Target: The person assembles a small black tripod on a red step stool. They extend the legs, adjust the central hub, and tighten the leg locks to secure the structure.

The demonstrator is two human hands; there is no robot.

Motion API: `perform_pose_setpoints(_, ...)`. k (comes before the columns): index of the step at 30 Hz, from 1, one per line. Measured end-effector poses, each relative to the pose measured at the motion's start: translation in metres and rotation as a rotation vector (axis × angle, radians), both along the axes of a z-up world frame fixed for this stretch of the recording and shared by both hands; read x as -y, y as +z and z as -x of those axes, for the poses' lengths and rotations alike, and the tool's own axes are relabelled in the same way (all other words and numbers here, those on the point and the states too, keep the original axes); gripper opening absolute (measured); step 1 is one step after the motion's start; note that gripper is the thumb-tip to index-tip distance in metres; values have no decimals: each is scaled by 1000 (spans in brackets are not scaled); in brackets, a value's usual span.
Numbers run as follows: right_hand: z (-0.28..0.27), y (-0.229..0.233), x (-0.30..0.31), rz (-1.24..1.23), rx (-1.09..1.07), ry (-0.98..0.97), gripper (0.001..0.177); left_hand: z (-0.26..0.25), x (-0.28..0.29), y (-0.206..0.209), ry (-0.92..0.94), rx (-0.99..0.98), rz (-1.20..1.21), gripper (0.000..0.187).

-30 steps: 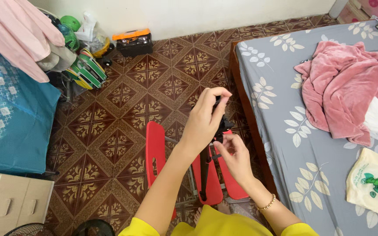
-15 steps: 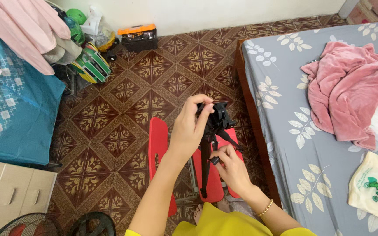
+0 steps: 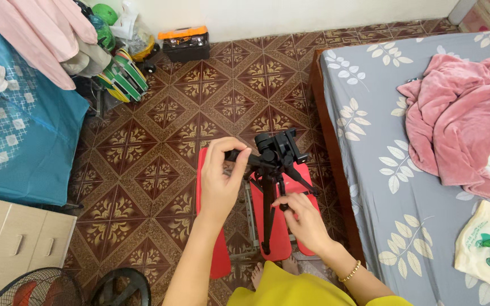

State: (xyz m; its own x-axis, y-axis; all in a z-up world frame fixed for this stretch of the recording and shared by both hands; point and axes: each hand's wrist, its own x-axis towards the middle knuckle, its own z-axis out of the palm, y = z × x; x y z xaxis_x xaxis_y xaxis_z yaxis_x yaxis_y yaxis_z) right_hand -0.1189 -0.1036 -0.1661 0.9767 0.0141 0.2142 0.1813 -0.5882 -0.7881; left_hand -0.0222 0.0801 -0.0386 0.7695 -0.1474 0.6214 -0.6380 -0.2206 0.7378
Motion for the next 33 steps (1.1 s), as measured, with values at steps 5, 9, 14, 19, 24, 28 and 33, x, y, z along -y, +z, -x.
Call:
perform_pose_setpoints(5, -4, -13, 5, -41, -12, -38, 23, 3, -15, -4, 72, -113, 18, 12)
perform_pose_setpoints(9, -27, -25, 16, -430, -49, -145, 19, 5, -21, -13, 39, -204, 133, 13)
perform_pose_setpoints(14, -56, -8, 32, -779, -96, -188, 45, 5, -24, -31, 6, -308, 224, 13)
perform_pose_setpoints(19, -64, 30, 24, -808, -94, -216, 49, 5, -27, -57, -106, -417, 416, 14)
perform_pose_setpoints(24, -60, 50, 20, -671, 59, -172, 50, 8, -33, -88, -196, -573, 569, 11)
perform_pose_setpoints(28, -58, 54, 25, -500, 90, -185, 51, 6, -35, -107, -213, -590, 535, 12)
perform_pose_setpoints(33, -57, 54, 28, -573, 15, -185, 58, 12, -39, -109, -46, -693, 142, 18)
